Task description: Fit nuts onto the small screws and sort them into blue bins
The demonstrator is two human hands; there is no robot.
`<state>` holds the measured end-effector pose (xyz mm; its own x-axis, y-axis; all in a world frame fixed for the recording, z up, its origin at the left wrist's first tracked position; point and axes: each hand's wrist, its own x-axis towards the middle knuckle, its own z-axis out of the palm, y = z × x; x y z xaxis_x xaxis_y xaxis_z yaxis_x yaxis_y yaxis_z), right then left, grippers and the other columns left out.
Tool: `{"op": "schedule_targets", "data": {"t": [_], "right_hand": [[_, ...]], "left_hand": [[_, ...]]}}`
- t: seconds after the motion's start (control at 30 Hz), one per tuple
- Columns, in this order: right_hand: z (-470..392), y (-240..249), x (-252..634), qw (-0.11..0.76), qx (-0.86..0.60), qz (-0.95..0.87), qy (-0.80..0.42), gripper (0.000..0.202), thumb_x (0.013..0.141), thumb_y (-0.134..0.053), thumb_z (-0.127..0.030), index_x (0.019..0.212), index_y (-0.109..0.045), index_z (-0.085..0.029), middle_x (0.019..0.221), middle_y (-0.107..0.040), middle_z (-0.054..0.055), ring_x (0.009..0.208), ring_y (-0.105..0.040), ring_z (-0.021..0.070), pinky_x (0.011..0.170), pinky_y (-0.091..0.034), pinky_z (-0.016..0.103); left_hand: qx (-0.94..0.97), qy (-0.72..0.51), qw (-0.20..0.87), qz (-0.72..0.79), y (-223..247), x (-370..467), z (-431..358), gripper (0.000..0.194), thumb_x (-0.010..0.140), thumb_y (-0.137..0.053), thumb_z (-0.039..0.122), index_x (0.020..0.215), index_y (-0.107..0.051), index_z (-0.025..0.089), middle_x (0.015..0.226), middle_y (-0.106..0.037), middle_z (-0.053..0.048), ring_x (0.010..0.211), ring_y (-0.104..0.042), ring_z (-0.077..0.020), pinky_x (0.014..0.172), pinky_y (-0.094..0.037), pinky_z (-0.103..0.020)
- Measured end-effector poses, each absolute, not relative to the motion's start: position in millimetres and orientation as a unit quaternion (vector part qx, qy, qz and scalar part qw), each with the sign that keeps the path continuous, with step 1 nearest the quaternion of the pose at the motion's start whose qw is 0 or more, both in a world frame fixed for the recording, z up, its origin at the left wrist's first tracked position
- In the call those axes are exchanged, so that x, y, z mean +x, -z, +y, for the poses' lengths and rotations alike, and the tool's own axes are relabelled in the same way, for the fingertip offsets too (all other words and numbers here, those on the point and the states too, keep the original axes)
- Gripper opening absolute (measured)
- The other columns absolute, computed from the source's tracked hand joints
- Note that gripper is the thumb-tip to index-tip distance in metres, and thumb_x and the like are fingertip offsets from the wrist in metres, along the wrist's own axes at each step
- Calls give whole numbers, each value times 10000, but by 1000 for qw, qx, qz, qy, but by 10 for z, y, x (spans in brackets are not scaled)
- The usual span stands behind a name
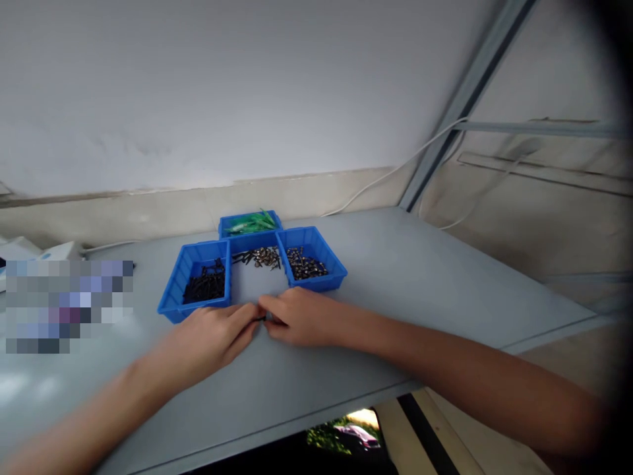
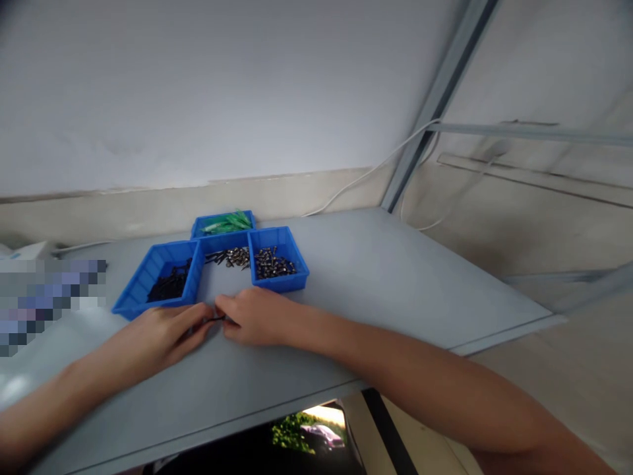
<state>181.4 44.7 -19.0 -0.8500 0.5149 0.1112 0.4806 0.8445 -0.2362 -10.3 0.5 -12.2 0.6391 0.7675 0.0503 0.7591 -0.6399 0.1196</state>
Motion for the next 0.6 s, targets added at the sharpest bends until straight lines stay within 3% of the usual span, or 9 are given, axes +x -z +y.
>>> {"op": "schedule_targets", "data": {"t": [0.27, 0.47, 0.6], "right_hand": [[448, 119, 1844, 74, -282, -953, -84, 177, 883, -372, -233, 904, -527, -150, 685, -614, 40, 603, -561, 147, 521, -308, 249], [454, 114, 1863, 57, -288, -953, -77, 210, 893, -392, -305, 895, -528, -145, 696, -626, 48, 620, -582, 161, 510, -308, 249], [450, 129, 1880, 59, -269, -960, -56, 197, 899, -371, -274, 908, -520, -146, 691, -630, 50, 593, -580, 159, 493, -288, 254]], "left_hand": [[891, -4, -12, 454, 152, -116, 30, 250, 933, -274, 288, 828, -480, 193, 663, -584, 8, 609, -623, -177, 528, -433, -269], [884, 31, -15, 466, 119, -82, 10, 281, 935, -260, 276, 863, -512, 175, 629, -597, -3, 570, -625, -169, 499, -431, -247], [886, 41, -10, 462, 111, -64, 10, 309, 941, -235, 281, 878, -517, 171, 624, -600, -9, 575, -627, -176, 503, -435, -250]]}}
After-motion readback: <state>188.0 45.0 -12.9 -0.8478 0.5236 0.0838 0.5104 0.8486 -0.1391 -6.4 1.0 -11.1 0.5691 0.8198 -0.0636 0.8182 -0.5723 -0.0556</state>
